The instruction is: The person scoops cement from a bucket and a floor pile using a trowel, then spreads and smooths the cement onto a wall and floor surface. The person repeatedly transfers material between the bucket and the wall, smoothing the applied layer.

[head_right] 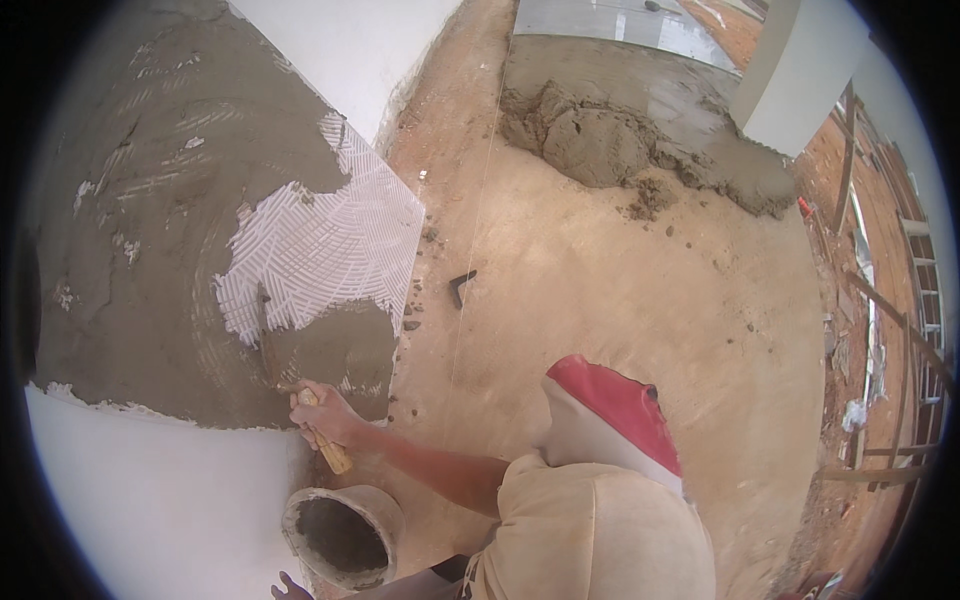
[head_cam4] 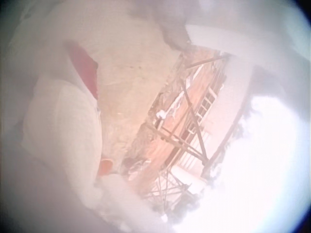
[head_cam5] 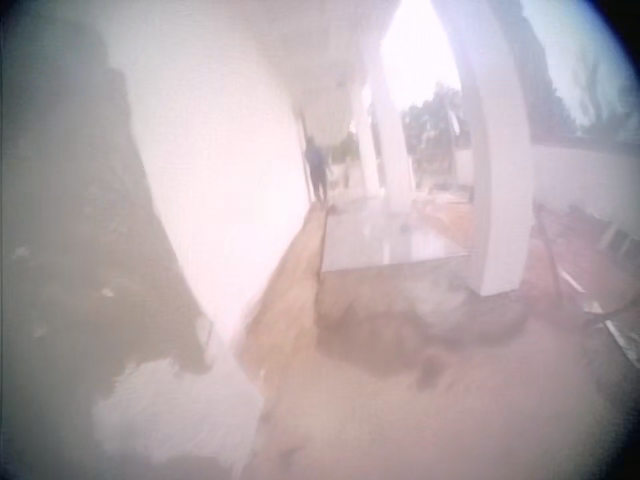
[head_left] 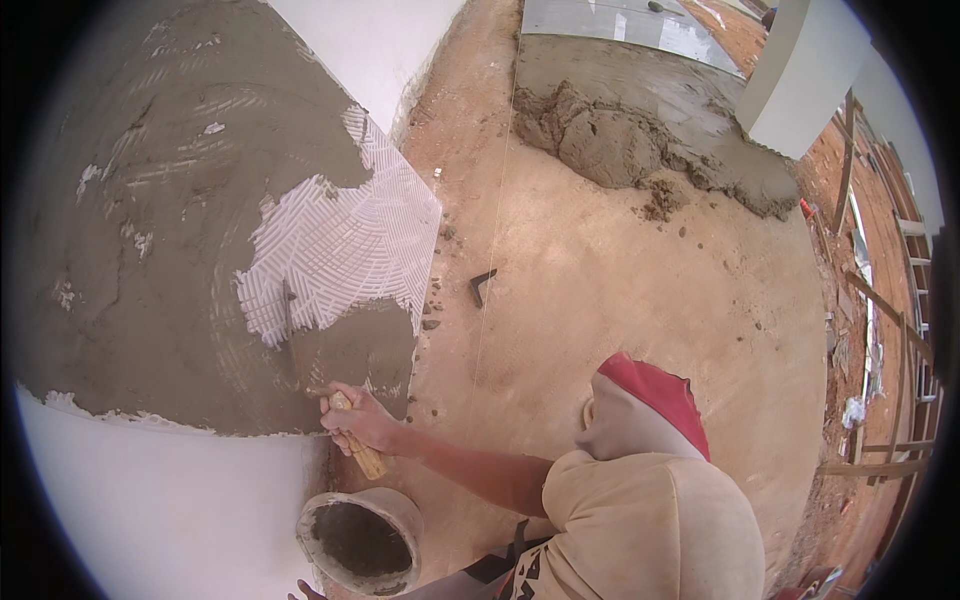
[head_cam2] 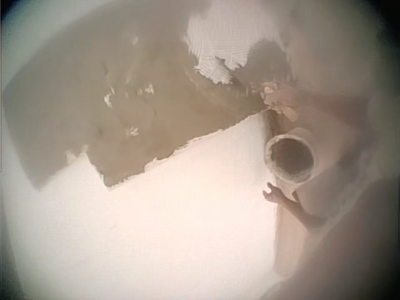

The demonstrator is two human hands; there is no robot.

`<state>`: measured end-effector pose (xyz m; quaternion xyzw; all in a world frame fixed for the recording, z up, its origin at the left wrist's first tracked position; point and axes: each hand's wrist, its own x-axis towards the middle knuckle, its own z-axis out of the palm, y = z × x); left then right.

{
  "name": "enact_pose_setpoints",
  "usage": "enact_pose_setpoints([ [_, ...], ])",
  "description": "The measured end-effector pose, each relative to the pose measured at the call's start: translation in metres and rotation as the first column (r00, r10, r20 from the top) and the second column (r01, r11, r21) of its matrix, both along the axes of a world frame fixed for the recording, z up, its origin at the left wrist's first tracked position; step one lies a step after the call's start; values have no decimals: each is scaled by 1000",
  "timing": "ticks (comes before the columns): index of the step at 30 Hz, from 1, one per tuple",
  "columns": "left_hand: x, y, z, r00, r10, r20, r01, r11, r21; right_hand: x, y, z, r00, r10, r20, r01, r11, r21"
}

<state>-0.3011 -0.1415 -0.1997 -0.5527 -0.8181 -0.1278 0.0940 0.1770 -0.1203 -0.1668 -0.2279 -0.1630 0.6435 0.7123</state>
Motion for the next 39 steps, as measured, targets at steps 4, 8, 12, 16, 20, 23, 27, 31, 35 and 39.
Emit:
enact_pose_setpoints([
  [4, 26, -12, -38, 988, 77, 132, -72, 996, -43, -3, -11, 2, 983, 130, 128, -148, 978, 145],
  [8, 38, -12, -58, 936, 77, 343, -68, 997, -39, -5, -21, 18, 869, 302, 392, -383, 912, 147],
  [12, 40, -12, -69, 810, 84, 580, -91, 996, -18, -3, -40, 59, 666, 490, 562, -575, 817, -30],
  [16, 42, -12, -79, 619, 63, 783, -108, 994, 6, -35, -30, 33, 432, 424, 796, -667, 745, -35],
  [20, 28, -15, -81, 413, 42, 910, -142, 990, 19, -57, -25, 11, 142, 134, 981, -675, 738, -3],
  [23, 50, -23, -70, 299, -12, 954, -101, 994, 44, -57, -28, -1, -45, 28, 999, -676, 735, -51],
  [27, 85, -26, -44, 350, -154, 924, -149, 965, 217, -69, -20, -15, -130, -85, 988, -689, 724, -28],
  [31, 130, -20, 3, 38, -195, 980, -140, 970, 199, -63, -30, -20, -345, -73, 936, -684, 702, -198],
  [35, 114, 0, -18, 439, -252, 862, 57, 966, 254, -49, -20, -47, -649, -237, 723, -640, 683, -351],
  [39, 137, 9, -3, 492, -257, 832, 153, 966, 208, -42, -17, -50, -658, -212, 723, -543, 798, -261],
])
